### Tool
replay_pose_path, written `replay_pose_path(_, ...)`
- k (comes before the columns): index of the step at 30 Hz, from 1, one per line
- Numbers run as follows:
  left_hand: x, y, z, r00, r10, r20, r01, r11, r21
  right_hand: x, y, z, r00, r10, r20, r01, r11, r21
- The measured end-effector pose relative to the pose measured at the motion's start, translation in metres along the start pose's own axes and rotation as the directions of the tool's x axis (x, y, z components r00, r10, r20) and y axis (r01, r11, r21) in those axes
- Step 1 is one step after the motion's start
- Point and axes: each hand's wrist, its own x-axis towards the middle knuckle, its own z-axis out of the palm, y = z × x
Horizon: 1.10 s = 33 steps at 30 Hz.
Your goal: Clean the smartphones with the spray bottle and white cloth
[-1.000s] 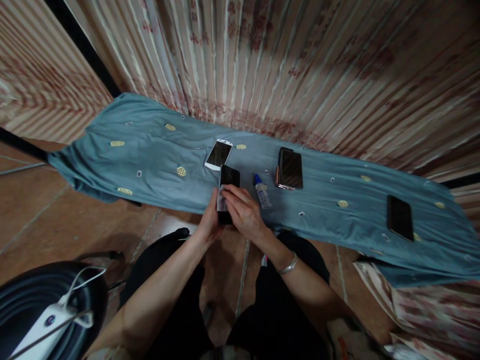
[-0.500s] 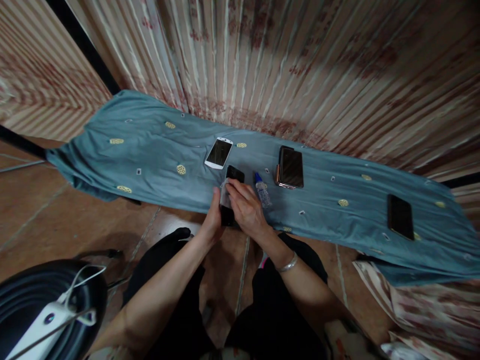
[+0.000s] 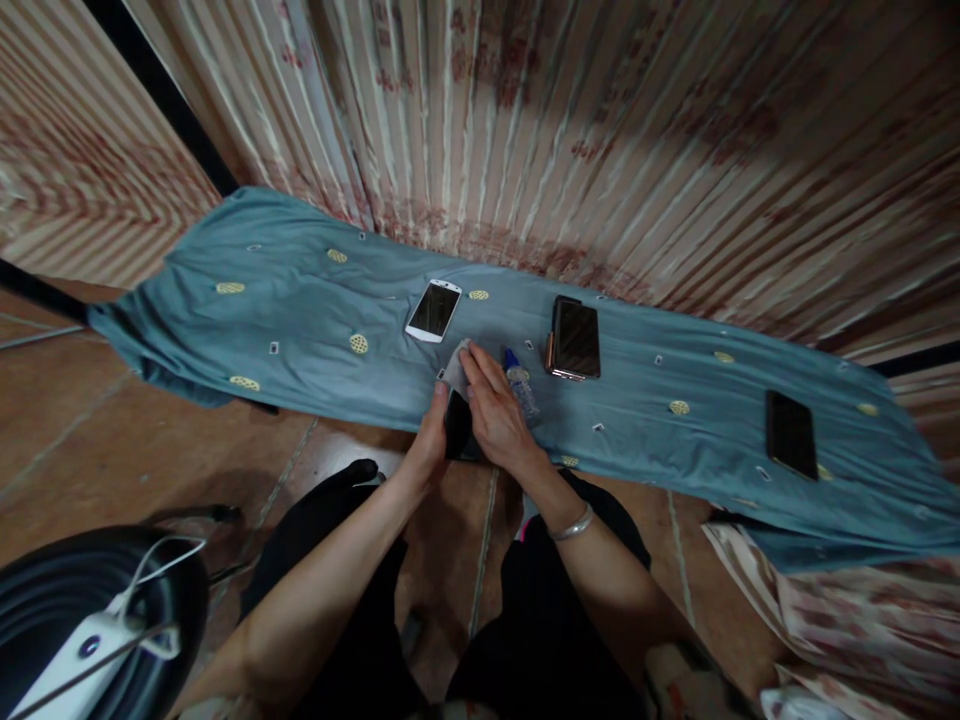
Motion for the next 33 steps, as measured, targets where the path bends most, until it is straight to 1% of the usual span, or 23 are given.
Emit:
replay_pose_path(3,0.001,0.001,-0.001,0.999,0.04,-0.029,-0.04,0.999,0.02,0.001,0.001,0.003,0.999,0.045,-0.005,-0.045,0.999,0.002)
replay_pose_path(7,0.0,0.007,-0.002,0.999,0.028,-0.037,-0.027,0.999,0.032,0.002,0.002,0.007,0.993,0.119,0.005,-0.119,0.993,-0.006)
replay_pose_path(12,-0.001,0.01,-0.004,0.998,0.013,-0.054,-0.011,0.999,0.044,0.004,0.0,0.01,0.988,0.152,-0.015,-0.152,0.988,0.008)
replay_pose_path(19,-0.002,0.01,-0.005,0.999,-0.013,-0.031,0.014,0.999,0.039,0.011,-0.002,0.012,0.995,0.095,-0.032,-0.095,0.995,0.023)
replay_pose_path(23,-0.004,0.012,-0.005,0.999,-0.013,-0.052,0.016,0.999,0.051,0.012,-0.003,0.012,0.995,0.085,-0.048,-0.085,0.996,0.003)
replay_pose_path(25,-0.004,0.014,-0.004,0.998,-0.001,-0.061,0.004,0.999,0.05,0.01,-0.006,0.012,0.997,0.07,-0.036,-0.07,0.998,0.0)
replay_pose_path(29,-0.003,0.016,-0.005,0.999,0.026,-0.043,-0.025,0.999,0.027,0.007,-0.012,0.013,1.0,0.03,0.002,-0.03,0.999,0.013)
replay_pose_path(33,-0.003,0.012,-0.006,0.998,0.054,-0.042,-0.052,0.998,0.032,0.007,-0.01,0.01,0.999,0.05,-0.011,-0.05,0.999,-0.004)
